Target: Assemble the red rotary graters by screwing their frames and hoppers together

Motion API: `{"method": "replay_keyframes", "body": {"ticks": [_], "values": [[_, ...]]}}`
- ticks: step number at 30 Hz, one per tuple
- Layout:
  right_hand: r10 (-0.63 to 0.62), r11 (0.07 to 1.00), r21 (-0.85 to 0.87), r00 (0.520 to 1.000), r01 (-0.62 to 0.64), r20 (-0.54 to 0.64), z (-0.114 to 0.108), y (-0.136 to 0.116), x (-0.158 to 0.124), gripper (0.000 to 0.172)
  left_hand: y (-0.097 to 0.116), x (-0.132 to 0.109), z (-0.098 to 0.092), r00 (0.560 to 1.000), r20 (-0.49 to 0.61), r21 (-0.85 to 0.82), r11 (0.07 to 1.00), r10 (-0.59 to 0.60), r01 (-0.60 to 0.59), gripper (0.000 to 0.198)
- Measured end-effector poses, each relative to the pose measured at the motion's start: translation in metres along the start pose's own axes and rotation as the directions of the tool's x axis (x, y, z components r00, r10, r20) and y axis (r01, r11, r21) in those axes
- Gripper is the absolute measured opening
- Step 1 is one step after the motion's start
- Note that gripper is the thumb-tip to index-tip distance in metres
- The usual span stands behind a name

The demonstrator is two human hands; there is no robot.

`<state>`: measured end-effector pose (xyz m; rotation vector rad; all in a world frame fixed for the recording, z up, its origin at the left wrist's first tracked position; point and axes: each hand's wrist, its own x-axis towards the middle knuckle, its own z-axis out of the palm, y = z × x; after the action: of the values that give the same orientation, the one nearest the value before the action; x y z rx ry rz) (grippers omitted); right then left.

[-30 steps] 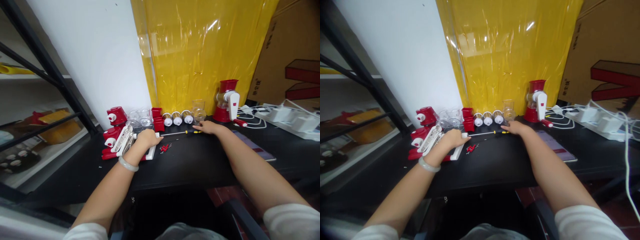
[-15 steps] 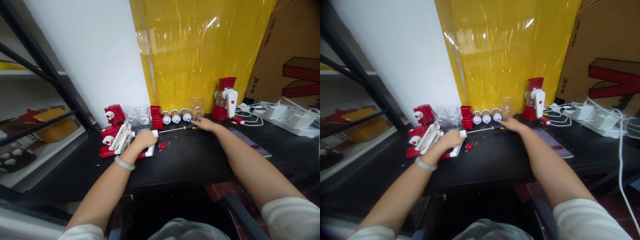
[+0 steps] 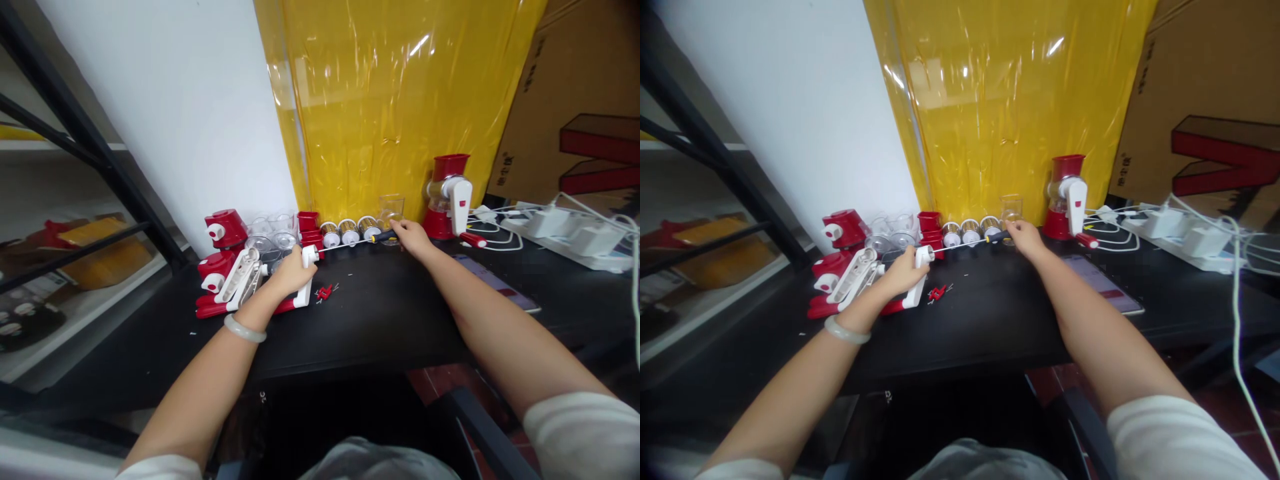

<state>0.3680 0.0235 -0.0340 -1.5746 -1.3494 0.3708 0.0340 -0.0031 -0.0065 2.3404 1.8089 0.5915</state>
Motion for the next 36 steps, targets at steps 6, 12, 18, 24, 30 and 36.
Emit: {"method": "replay_keyframes", "body": {"ticks": [6,12,18,24,30,36], "values": [[-0.037,0.998,0.052,0.999,0.039,-0.04,-0.001,-0.007,0.0,0.047,-0.002,0.002,0.002,1.0,-0.009,-0.098,0.995,-0.014,0.013,0.033],[-0.042,0.964,0.261,0.997,0.058,-0.066,0.001,-0.011,0.0,0.036,-0.006,0.003,0.006,0.999,0.031,-0.044,0.999,-0.011,0.012,0.028],[0.001,0.927,0.375,0.998,0.02,-0.057,0.001,-0.016,0.0,0.026,-0.006,0.003,0.009,0.998,0.068,-0.003,1.0,0.002,-0.002,0.026],[0.039,0.942,0.328,0.995,-0.065,0.087,0.0,-0.017,-0.003,0.04,-0.009,0.005,0.009,1.0,0.023,-0.037,0.999,-0.017,0.018,0.023],[-0.075,0.972,0.225,0.997,0.069,0.019,-0.001,-0.011,-0.003,0.049,-0.01,0.006,0.008,0.999,0.015,-0.042,0.999,-0.03,0.03,0.023],[-0.025,0.933,0.36,0.998,0.0,0.065,0.004,-0.009,0.0,0.042,-0.011,0.007,0.008,1.0,0.008,-0.04,0.999,-0.028,0.028,0.024]]}}
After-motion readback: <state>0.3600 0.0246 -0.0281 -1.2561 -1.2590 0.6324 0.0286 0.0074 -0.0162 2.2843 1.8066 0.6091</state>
